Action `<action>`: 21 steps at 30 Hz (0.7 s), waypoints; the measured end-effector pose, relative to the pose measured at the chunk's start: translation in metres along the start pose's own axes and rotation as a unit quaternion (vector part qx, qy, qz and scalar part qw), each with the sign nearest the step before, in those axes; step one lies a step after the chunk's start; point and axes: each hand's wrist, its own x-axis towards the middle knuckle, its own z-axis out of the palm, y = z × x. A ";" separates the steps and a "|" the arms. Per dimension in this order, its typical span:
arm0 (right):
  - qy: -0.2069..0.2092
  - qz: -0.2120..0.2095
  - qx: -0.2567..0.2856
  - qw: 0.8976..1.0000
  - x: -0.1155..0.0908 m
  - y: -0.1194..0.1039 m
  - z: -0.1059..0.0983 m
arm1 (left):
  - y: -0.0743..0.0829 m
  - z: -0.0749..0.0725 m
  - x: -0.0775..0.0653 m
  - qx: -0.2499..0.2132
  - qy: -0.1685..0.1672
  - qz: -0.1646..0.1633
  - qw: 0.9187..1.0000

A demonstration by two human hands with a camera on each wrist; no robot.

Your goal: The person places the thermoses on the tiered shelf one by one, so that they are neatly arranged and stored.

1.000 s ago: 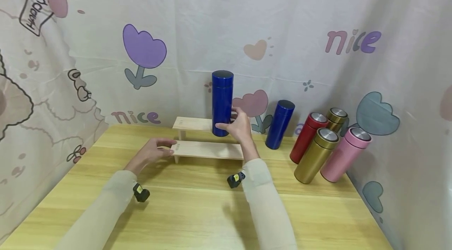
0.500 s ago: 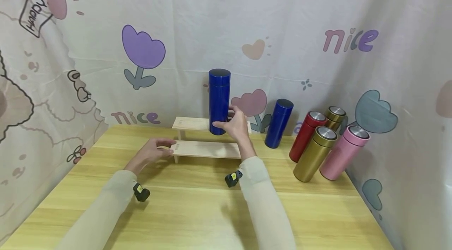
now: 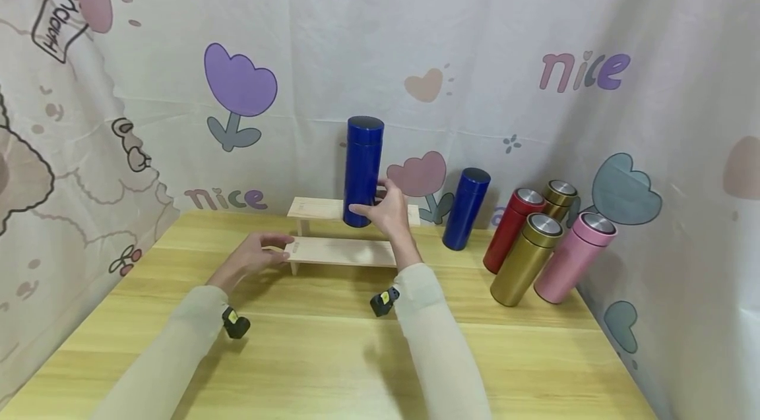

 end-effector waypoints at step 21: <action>-0.003 0.012 0.030 0.999 0.008 -0.008 0.023 | -0.002 -0.001 0.001 -0.009 -0.009 0.007 1.000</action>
